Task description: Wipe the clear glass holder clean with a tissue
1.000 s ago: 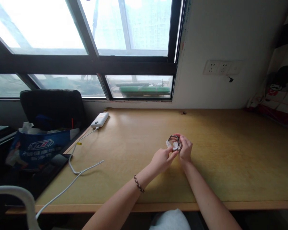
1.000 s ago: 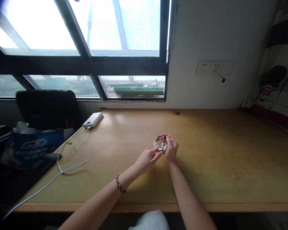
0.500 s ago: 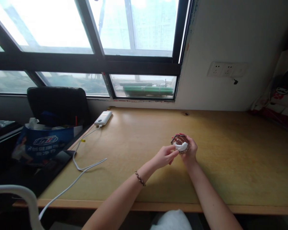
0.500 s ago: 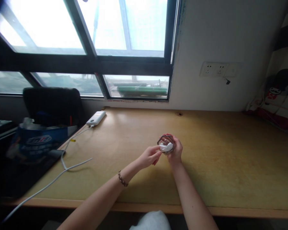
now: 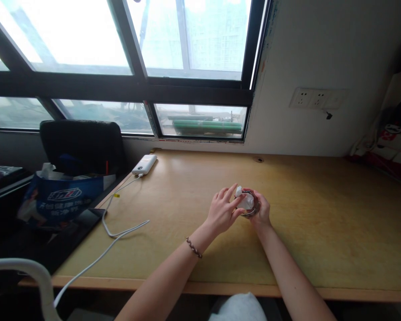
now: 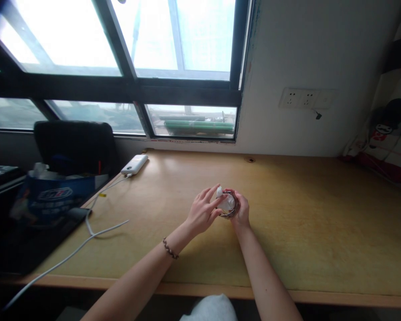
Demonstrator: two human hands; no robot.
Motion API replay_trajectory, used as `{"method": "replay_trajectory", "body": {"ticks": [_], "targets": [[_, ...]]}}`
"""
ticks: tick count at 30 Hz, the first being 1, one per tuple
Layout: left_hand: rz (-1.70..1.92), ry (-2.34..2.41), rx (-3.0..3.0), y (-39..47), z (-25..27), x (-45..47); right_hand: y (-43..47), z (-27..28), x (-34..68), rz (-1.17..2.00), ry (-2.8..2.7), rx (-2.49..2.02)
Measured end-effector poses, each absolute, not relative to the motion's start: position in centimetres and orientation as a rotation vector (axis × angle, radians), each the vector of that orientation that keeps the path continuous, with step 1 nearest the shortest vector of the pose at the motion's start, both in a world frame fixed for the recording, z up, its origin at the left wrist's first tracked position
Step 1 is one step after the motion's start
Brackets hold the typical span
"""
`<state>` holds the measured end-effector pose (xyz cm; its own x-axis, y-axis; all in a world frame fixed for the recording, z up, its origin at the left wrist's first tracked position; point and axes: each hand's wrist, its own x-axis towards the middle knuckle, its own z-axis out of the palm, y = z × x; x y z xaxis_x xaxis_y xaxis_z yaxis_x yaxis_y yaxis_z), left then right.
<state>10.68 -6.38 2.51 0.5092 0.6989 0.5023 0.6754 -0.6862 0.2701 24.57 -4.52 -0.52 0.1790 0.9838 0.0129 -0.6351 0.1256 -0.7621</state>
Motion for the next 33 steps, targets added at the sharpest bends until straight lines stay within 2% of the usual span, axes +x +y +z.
{"method": "replay_trajectory", "body": {"ticks": [7,15,21,25,33], "targets": [[1.062,0.914,2.427,-6.7,2.3,11.3,-4.4,-0.4,24.7,1.328,-0.484,-0.654],[1.221,0.929,1.995,-5.4,1.3,11.6,-4.6,-1.0,23.9,1.289,-0.631,-0.721],[1.014,1.223,2.013,-5.2,1.4,11.0,-5.1,-1.3,23.2,1.297,-0.701,-0.744],[0.898,1.464,2.077,-5.6,1.2,11.0,-5.0,-1.2,23.5,1.195,-0.682,-0.799],[0.524,1.061,1.213,-5.5,0.2,12.2,-5.3,-0.4,24.0,0.945,-0.736,-0.753]]}}
